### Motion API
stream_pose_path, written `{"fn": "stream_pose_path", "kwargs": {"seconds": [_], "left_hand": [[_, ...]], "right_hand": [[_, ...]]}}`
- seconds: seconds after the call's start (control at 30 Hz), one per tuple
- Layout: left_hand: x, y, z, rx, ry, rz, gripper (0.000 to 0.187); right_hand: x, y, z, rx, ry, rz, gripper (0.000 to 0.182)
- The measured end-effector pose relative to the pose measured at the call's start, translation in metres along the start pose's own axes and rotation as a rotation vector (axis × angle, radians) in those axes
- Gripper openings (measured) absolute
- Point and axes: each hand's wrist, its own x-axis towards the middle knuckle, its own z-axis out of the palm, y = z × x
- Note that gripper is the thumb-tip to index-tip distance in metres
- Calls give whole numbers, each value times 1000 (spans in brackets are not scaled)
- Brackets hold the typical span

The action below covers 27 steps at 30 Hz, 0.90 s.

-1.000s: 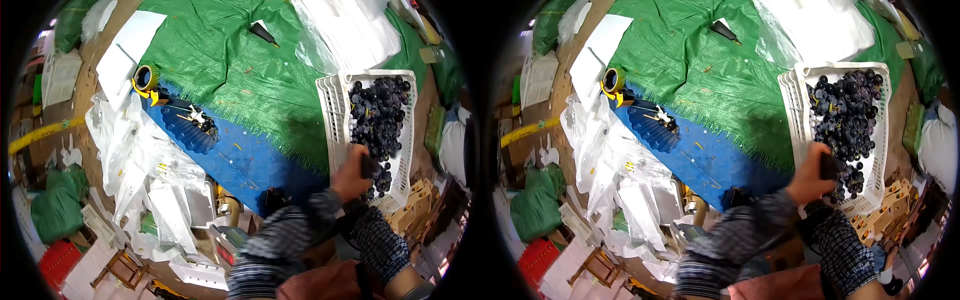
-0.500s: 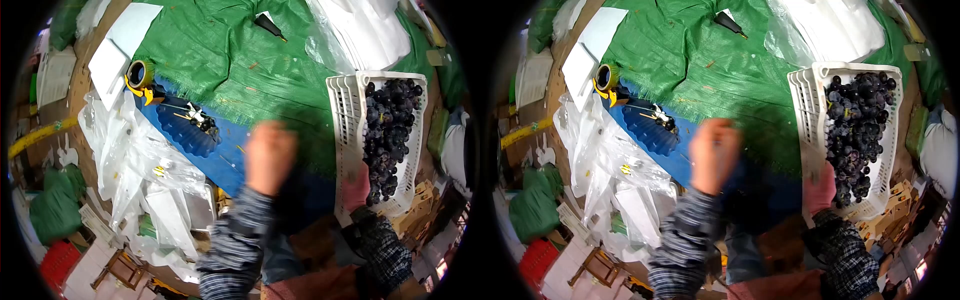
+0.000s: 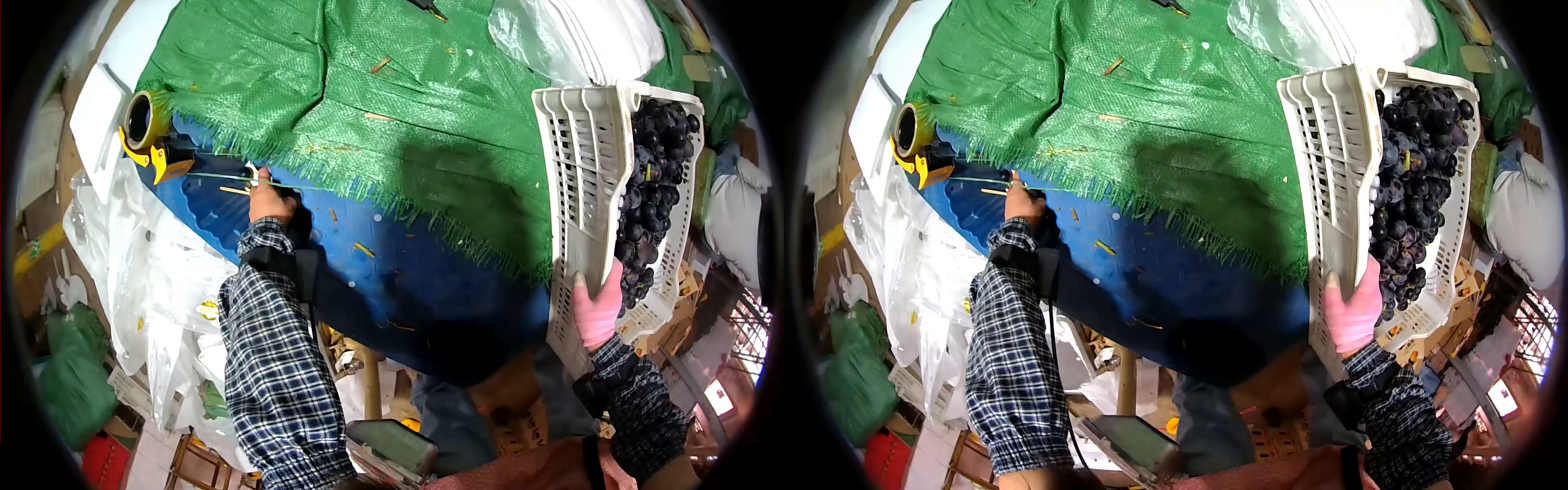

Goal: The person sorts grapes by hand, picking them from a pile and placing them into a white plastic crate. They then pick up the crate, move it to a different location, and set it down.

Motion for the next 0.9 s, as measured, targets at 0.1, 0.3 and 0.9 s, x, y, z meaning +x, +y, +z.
{"fn": "stream_pose_path", "kwargs": {"seconds": [0.1,0.3,0.9], "left_hand": [[-7,28,-13,64,-25,-59,76],[-21,54,-24,112,5,-98,68],[-88,64,-68,-588,286,-319,27]], "right_hand": [[1,3,1,-16,0,-6,45],[1,-4,-2,11,-18,29,44],[3,-2,-3,-16,-40,71,46]]}}
